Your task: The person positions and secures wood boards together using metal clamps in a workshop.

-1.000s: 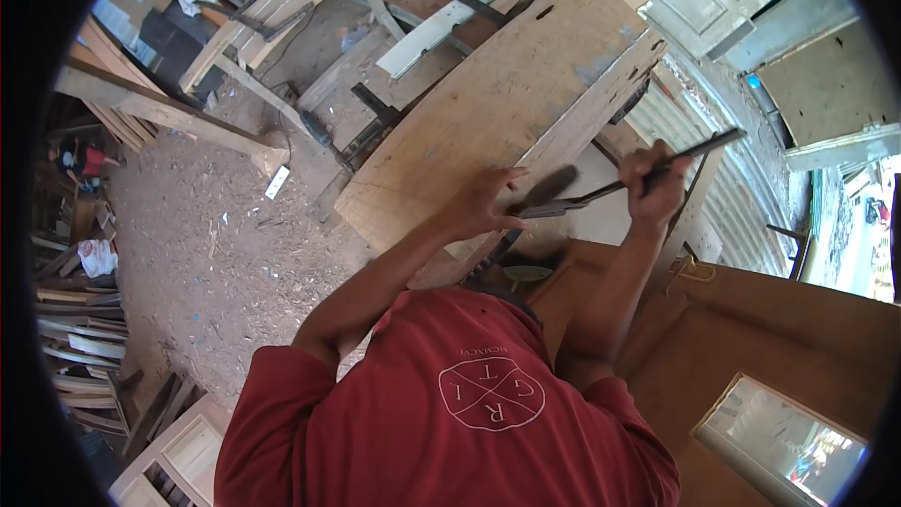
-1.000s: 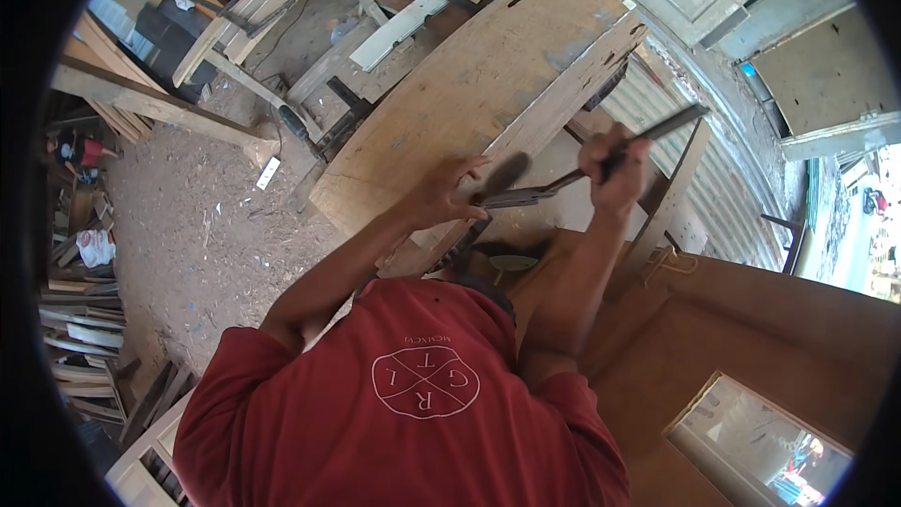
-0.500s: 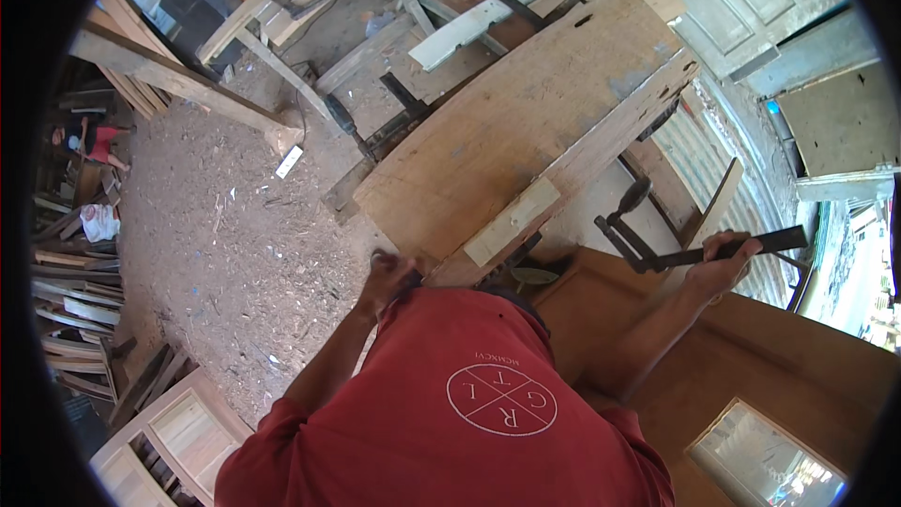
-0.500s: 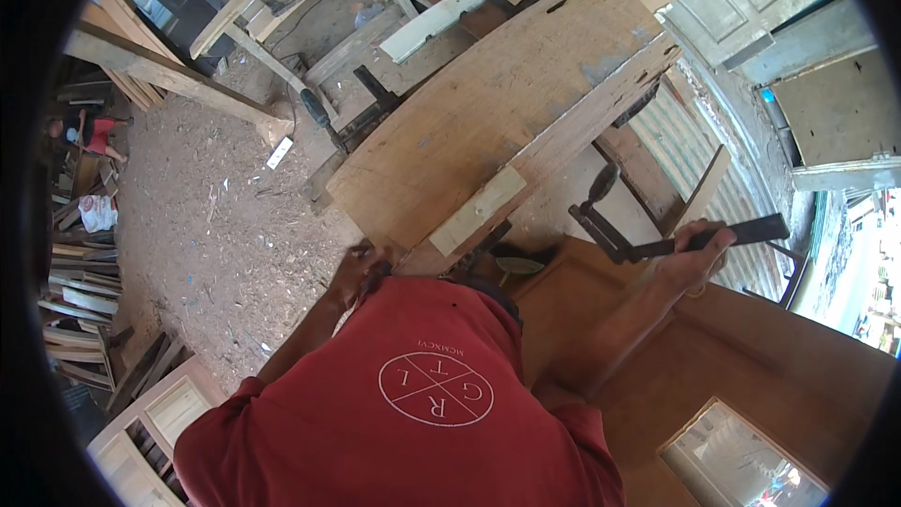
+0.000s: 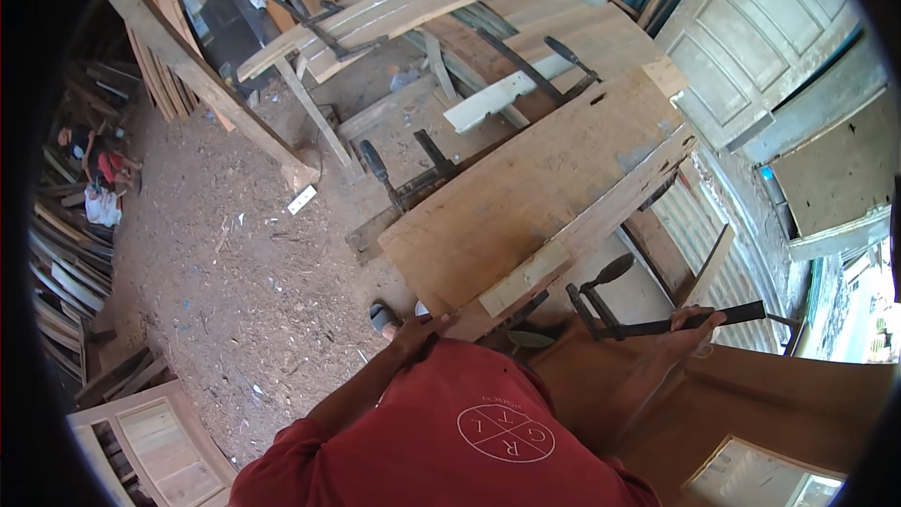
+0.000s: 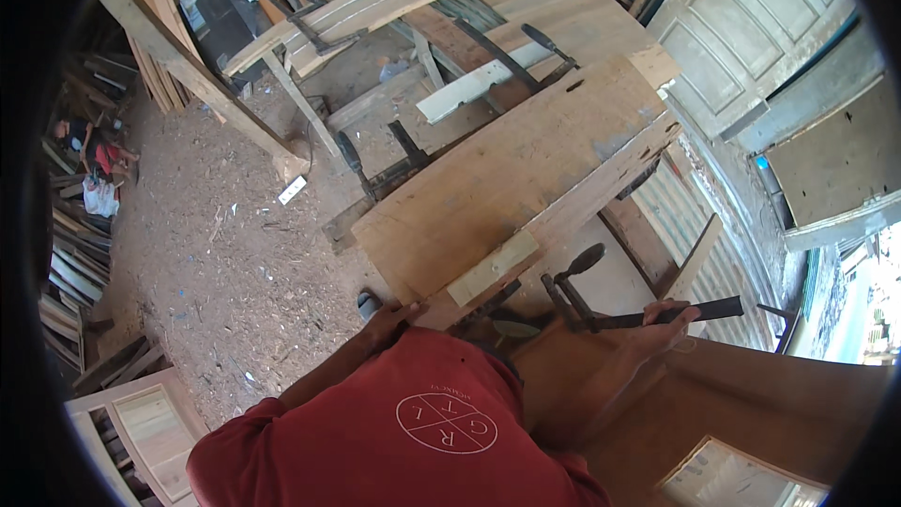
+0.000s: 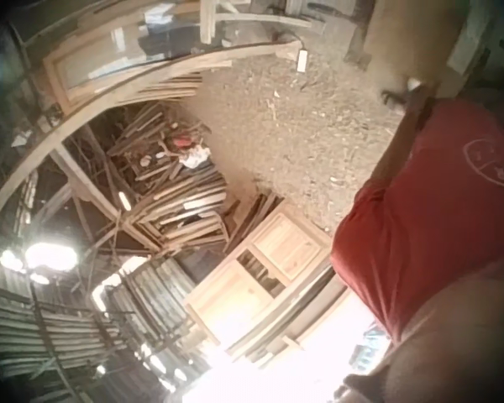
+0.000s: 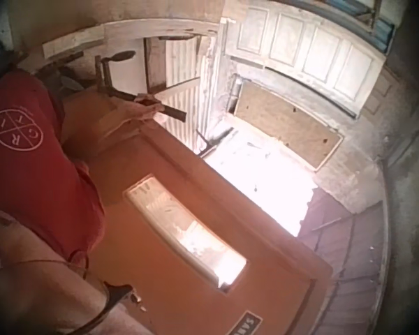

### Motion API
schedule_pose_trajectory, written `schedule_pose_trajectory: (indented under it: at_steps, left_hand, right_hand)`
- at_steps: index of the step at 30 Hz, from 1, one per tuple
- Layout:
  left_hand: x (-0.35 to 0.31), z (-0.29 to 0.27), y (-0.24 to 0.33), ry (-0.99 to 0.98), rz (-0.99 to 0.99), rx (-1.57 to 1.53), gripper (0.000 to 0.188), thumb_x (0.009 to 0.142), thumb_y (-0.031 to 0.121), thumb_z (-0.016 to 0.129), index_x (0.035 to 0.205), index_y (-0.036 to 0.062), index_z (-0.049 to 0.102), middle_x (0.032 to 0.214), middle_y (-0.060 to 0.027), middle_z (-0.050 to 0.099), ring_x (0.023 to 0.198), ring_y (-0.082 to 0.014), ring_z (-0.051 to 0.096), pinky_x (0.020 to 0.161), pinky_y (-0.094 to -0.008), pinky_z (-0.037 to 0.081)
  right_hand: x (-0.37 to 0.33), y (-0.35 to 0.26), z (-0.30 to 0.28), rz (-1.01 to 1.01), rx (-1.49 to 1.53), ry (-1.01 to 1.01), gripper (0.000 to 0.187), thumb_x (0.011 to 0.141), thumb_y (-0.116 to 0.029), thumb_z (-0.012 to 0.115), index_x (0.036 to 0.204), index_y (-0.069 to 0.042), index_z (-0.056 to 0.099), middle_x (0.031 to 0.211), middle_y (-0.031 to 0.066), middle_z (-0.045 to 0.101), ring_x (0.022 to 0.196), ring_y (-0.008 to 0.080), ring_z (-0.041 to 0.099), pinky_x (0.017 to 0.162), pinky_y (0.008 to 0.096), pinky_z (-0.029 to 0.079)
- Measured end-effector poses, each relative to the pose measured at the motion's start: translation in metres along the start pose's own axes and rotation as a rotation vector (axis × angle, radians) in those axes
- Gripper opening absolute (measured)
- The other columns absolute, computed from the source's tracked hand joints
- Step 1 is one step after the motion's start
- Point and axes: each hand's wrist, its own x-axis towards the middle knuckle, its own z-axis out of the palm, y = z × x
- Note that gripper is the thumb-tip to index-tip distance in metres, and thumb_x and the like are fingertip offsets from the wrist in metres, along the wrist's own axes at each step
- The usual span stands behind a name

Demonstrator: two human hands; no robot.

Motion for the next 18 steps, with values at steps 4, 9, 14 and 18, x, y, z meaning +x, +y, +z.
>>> schedule_pose_trajectory:
  at_steps: [4,9,14,18]
  left_hand:
    - [-0.001,-0.004,-0.004,0.141,-0.032,0.168,0.068,0.095,0.056,0.068,0.127,-0.0041,0.067,0.108,-0.0101,0.07,0.093,-0.0135,0.062,0.083,-0.0291,0.049]
    - [-0.001,0.005,-0.006,0.151,0.033,0.133,0.07,0.096,0.055,0.068,0.13,-0.0055,0.064,0.113,-0.0109,0.07,0.1,-0.016,0.063,0.089,-0.0296,0.049]
    - [0.018,-0.009,-0.037,0.212,0.071,-0.034,0.074,0.094,0.048,0.074,0.137,-0.0094,0.056,0.124,-0.0131,0.066,0.112,-0.0192,0.063,0.097,-0.0323,0.05]
    - [-0.002,0.018,-0.007,0.17,0.103,-0.11,0.048,0.102,0.041,0.064,0.122,-0.0024,0.066,0.113,-0.0042,0.068,0.102,-0.0126,0.061,0.09,-0.0286,0.048]
  right_hand:
    - [-0.017,0.001,0.008,0.014,-0.085,0.026,0.06,0.104,-0.063,0.049,0.076,-0.009,0.051,0.057,0.0024,0.044,0.046,0.0116,0.04,0.047,0.0248,0.03]
    - [-0.025,0.011,0.006,-0.007,-0.109,0.044,0.056,0.104,-0.056,0.052,0.076,-0.008,0.053,0.059,0.0024,0.047,0.046,0.0115,0.042,0.046,0.0245,0.029]
    - [-0.029,0.008,0.005,-0.02,-0.105,0.04,0.057,0.103,-0.057,0.054,0.074,-0.008,0.053,0.056,0.0025,0.047,0.044,0.0112,0.042,0.044,0.0236,0.029]
    - [-0.028,0.012,-0.001,-0.041,-0.136,0.043,0.058,0.103,-0.058,0.054,0.073,-0.008,0.054,0.056,0.0028,0.047,0.044,0.0115,0.043,0.043,0.0239,0.029]
